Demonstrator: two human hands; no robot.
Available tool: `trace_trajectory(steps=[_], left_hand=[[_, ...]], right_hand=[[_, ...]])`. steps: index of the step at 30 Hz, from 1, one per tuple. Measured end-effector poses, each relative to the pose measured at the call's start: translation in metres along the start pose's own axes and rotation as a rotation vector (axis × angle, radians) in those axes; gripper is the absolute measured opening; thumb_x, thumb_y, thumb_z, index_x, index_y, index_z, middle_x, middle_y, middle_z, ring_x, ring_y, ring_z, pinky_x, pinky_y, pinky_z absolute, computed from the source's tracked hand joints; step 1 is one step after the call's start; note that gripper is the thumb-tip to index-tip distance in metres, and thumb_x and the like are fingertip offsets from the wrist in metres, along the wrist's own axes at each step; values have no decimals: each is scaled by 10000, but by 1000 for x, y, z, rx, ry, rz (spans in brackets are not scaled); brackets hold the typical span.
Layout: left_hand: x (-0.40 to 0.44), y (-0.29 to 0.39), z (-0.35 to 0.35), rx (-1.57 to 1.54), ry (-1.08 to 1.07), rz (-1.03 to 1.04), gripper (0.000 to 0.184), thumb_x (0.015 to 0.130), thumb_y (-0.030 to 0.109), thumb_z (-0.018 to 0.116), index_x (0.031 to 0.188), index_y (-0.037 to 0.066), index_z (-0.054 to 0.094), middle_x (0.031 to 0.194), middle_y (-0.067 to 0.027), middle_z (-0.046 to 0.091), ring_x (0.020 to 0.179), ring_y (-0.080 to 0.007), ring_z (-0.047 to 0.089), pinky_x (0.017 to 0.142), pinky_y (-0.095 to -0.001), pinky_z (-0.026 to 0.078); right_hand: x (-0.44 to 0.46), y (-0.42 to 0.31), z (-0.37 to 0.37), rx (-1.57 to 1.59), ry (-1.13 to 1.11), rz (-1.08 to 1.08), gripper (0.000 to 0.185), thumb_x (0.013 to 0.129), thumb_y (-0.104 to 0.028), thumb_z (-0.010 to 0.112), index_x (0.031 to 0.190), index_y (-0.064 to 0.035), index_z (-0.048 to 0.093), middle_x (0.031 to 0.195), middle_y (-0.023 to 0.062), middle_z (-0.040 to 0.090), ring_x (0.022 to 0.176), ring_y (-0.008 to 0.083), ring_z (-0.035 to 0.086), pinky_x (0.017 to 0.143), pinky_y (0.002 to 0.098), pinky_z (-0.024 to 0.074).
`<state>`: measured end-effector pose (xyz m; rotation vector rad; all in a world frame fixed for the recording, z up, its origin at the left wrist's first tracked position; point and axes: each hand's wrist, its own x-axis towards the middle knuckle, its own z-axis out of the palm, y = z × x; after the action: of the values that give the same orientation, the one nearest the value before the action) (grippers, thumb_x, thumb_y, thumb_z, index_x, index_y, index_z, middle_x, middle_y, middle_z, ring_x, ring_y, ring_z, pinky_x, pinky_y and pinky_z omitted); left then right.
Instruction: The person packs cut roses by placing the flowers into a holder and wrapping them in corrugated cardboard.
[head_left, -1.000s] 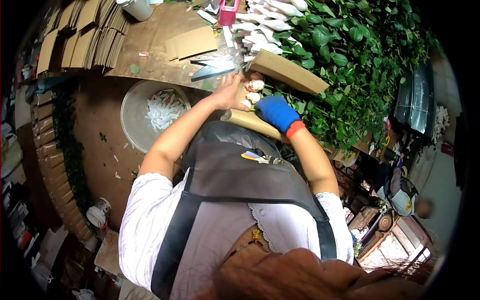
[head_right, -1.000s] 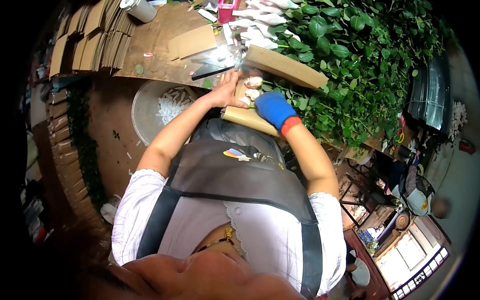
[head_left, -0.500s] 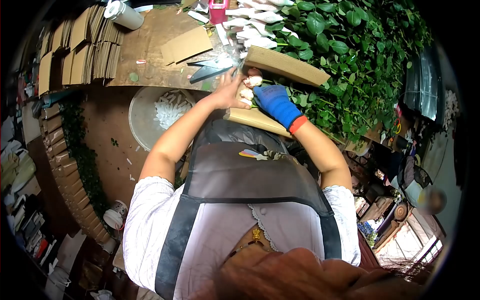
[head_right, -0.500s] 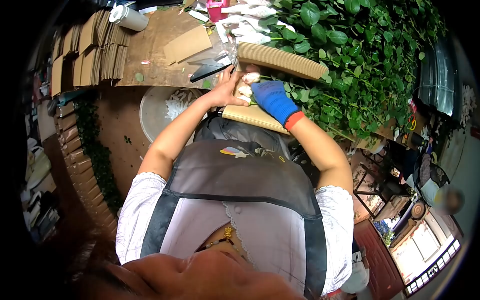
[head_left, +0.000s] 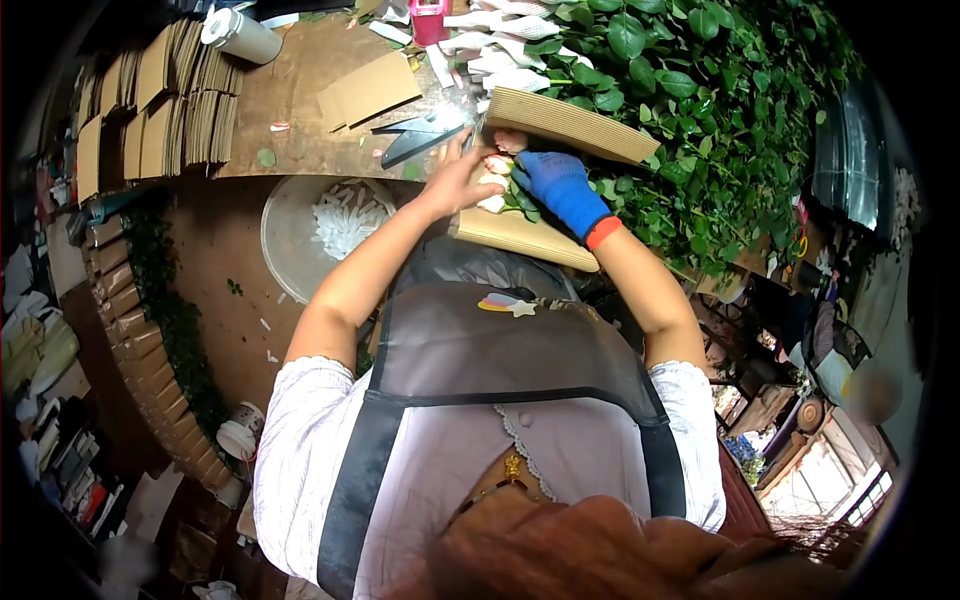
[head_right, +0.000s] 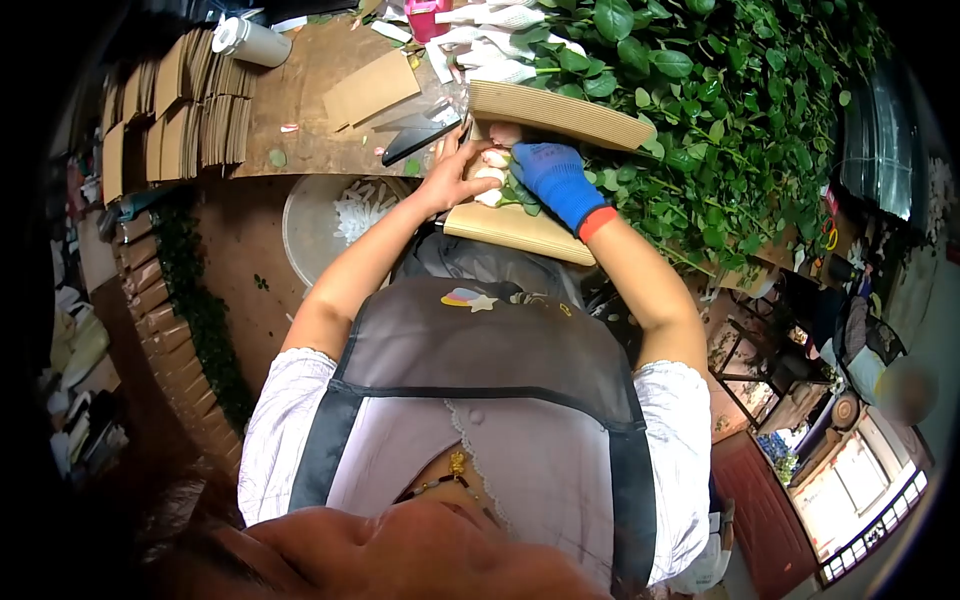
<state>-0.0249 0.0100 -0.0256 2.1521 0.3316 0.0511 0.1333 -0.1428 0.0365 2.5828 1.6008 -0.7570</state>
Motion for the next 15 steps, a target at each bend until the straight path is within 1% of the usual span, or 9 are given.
trace_trajectory(steps=[2, 4, 5, 7, 10, 12, 13, 14, 15], left_hand=[[0, -3, 2, -10, -10, -1, 695, 745, 468, 805, 1323, 154, 579, 1545, -251, 252, 1363, -465, 281, 1147, -517, 238], [1, -4, 4, -34, 13, -24, 619, 747, 449, 807, 1256, 145, 629, 1537, -248, 269, 1353, -461, 293, 1142, -516, 244], [3, -5, 6, -46, 26, -33, 582, 748, 439, 808, 1222, 140, 654, 1533, -246, 278, 1348, -459, 299, 1140, -515, 247], [10, -11, 17, -179, 56, -146, 476, 775, 358, 817, 1154, 101, 687, 1518, -233, 279, 1377, -412, 301, 1058, -473, 405], [11, 3, 21, -165, 152, -174, 314, 781, 301, 815, 1011, 101, 743, 1503, -216, 308, 1353, -384, 337, 969, -435, 486], [8, 8, 19, -173, 187, -151, 343, 755, 382, 801, 1008, 154, 762, 1492, -244, 357, 1304, -436, 361, 1109, -483, 309], [7, 9, 18, -60, 194, -120, 345, 749, 374, 804, 1014, 157, 765, 1497, -241, 355, 1297, -436, 368, 1106, -474, 320], [7, 8, 18, -81, 188, -112, 342, 748, 372, 805, 1012, 158, 766, 1500, -240, 352, 1298, -435, 368, 1106, -471, 322], [7, 8, 19, -86, 193, -117, 327, 747, 370, 805, 996, 161, 769, 1498, -239, 355, 1298, -433, 369, 1106, -466, 324]], right_hand=[[2, 2, 6, 6, -9, -16, 313, 912, -400, 591, 1051, -120, 598, 878, 130, 708, 807, 339, 684, 671, 487, 524], [-2, -3, 4, -21, -12, -34, 299, 917, -392, 584, 1034, -117, 604, 880, 134, 710, 794, 341, 685, 659, 488, 526], [-1, -5, 2, -35, -37, -31, 283, 923, -366, 564, 1023, -108, 622, 908, 146, 715, 818, 340, 693, 686, 482, 535], [1, -8, -3, -67, -89, -26, 269, 933, -313, 524, 1001, -89, 657, 964, 170, 725, 868, 339, 710, 740, 469, 553], [-16, -14, -8, -29, -79, 45, 265, 943, -275, 495, 1061, -82, 633, 972, 182, 724, 854, 359, 713, 717, 468, 556], [-23, -18, -20, -16, -70, 114, 283, 956, -254, 465, 1107, -59, 603, 985, 202, 720, 886, 368, 711, 740, 475, 554], [-23, -19, -23, -1, -55, 141, 288, 959, -252, 459, 1106, -49, 601, 987, 208, 718, 893, 369, 710, 749, 477, 553], [-23, -19, -23, 19, -41, 170, 292, 962, -249, 453, 1104, -40, 598, 989, 214, 716, 900, 370, 709, 757, 480, 552], [-13, -10, -16, -25, -90, 191, 337, 949, -310, 487, 1152, -63, 594, 1029, 193, 715, 942, 375, 695, 815, 487, 541]])
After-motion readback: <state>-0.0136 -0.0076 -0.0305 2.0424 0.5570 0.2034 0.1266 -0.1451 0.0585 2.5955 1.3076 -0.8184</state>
